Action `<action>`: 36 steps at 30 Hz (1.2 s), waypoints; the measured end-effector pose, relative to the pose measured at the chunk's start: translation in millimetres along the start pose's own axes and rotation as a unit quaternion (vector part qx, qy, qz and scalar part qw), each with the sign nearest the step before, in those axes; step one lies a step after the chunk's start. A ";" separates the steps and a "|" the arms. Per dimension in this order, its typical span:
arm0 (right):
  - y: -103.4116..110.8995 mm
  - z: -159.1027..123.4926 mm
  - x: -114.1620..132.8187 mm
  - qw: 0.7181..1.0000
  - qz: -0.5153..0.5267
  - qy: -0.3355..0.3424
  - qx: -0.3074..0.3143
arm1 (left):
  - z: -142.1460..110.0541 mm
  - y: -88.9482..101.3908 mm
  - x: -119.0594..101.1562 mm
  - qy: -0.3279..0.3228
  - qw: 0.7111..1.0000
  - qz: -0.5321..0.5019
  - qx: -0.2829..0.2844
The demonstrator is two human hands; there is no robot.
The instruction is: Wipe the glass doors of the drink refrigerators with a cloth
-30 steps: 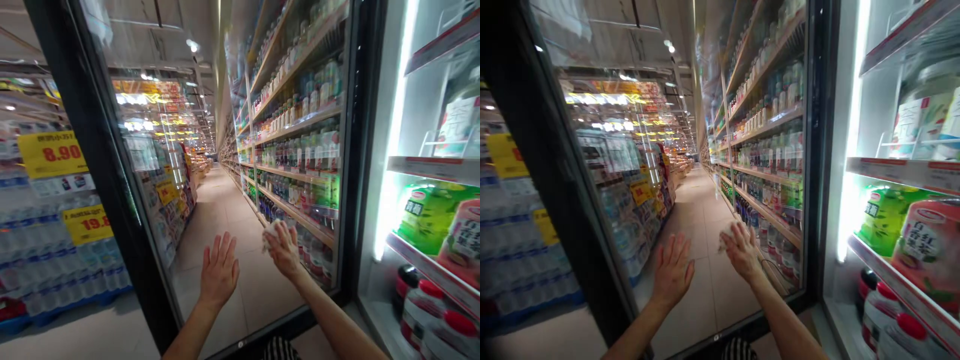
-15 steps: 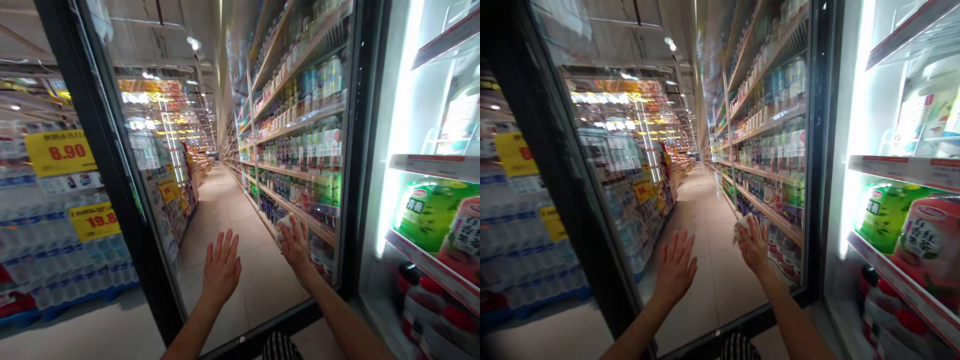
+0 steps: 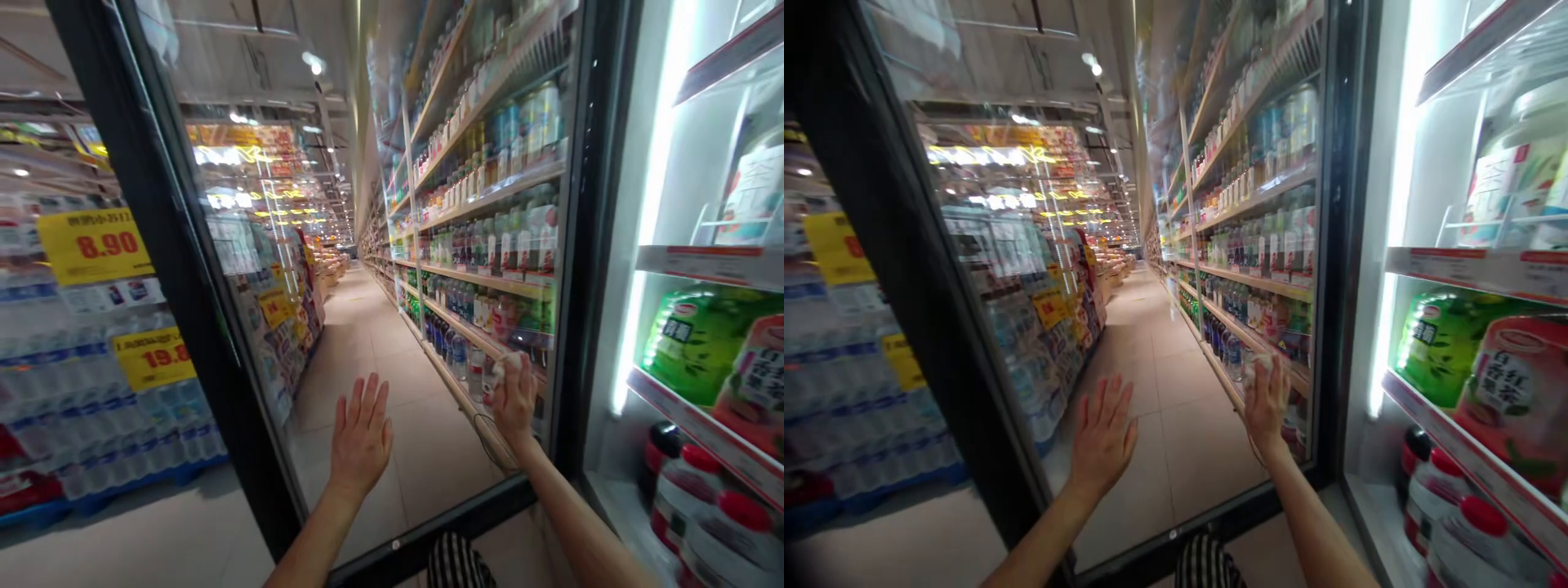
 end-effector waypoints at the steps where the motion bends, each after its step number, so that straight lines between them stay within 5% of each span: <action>1: 5.4 -0.5 -11.6 0.998 -0.005 -0.055 -0.037 | -2.0 -0.5 -0.6 0.002 1.000 -0.001 0.002; 4: -0.3 -15.7 8.8 0.995 -0.004 -0.084 -0.048 | -6.8 -1.9 -1.7 0.010 1.000 -0.005 0.007; 7: -28.9 -43.7 81.9 0.993 0.034 0.083 0.080 | -10.6 -2.6 0.0 0.004 1.000 -0.011 0.014; 9: -38.5 -60.4 109.3 0.974 0.054 0.168 0.144 | -15.4 -3.0 3.1 -0.008 1.000 -0.010 0.026; 11: -35.0 -59.5 97.7 0.977 0.045 0.151 0.141 | -23.6 -2.6 6.3 -0.025 0.999 0.000 0.038; 14: -8.7 -44.2 39.1 0.999 -0.001 -0.039 -0.002 | -40.0 -1.2 8.2 -0.048 0.997 0.013 0.054; 16: 1.8 -49.2 24.8 0.988 -0.010 -0.129 -0.079 | -49.7 -0.4 7.3 -0.048 0.997 0.012 0.067; 18: -10.1 -59.4 49.9 0.993 0.012 -0.105 -0.047 | -56.1 0.8 5.8 -0.038 0.996 0.004 0.075; 21: -41.1 -77.3 115.4 0.995 0.057 0.039 0.078 | -60.4 2.7 6.7 -0.027 0.996 -0.013 0.083; 23: -47.8 -75.5 133.9 0.987 0.068 0.095 0.108 | -61.9 4.1 11.9 -0.025 0.995 -0.020 0.089; 29: -17.0 -9.8 89.4 0.991 0.049 -0.082 -0.088 | -63.7 10.5 34.4 0.031 0.995 -0.033 0.085; 31: -28.1 -7.5 116.9 0.997 0.074 -0.014 -0.021 | -63.0 11.7 34.7 0.047 0.994 -0.042 0.085; 34: -48.7 -29.3 172.1 0.965 0.114 0.195 0.130 | -61.4 13.8 35.2 0.050 0.993 -0.057 0.088; 36: -48.0 -28.2 171.3 0.961 0.107 0.219 0.133 | -59.7 17.0 40.1 0.049 0.993 -0.067 0.083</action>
Point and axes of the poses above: each hand's wrist, its own z-axis towards the middle knuckle, its own y-axis out of the back of the hand, x = y × z, the point moved 8 cm from there along z, towards the middle knuckle, and after that the axes turned 12 degrees about z, right-handed, at the moved point
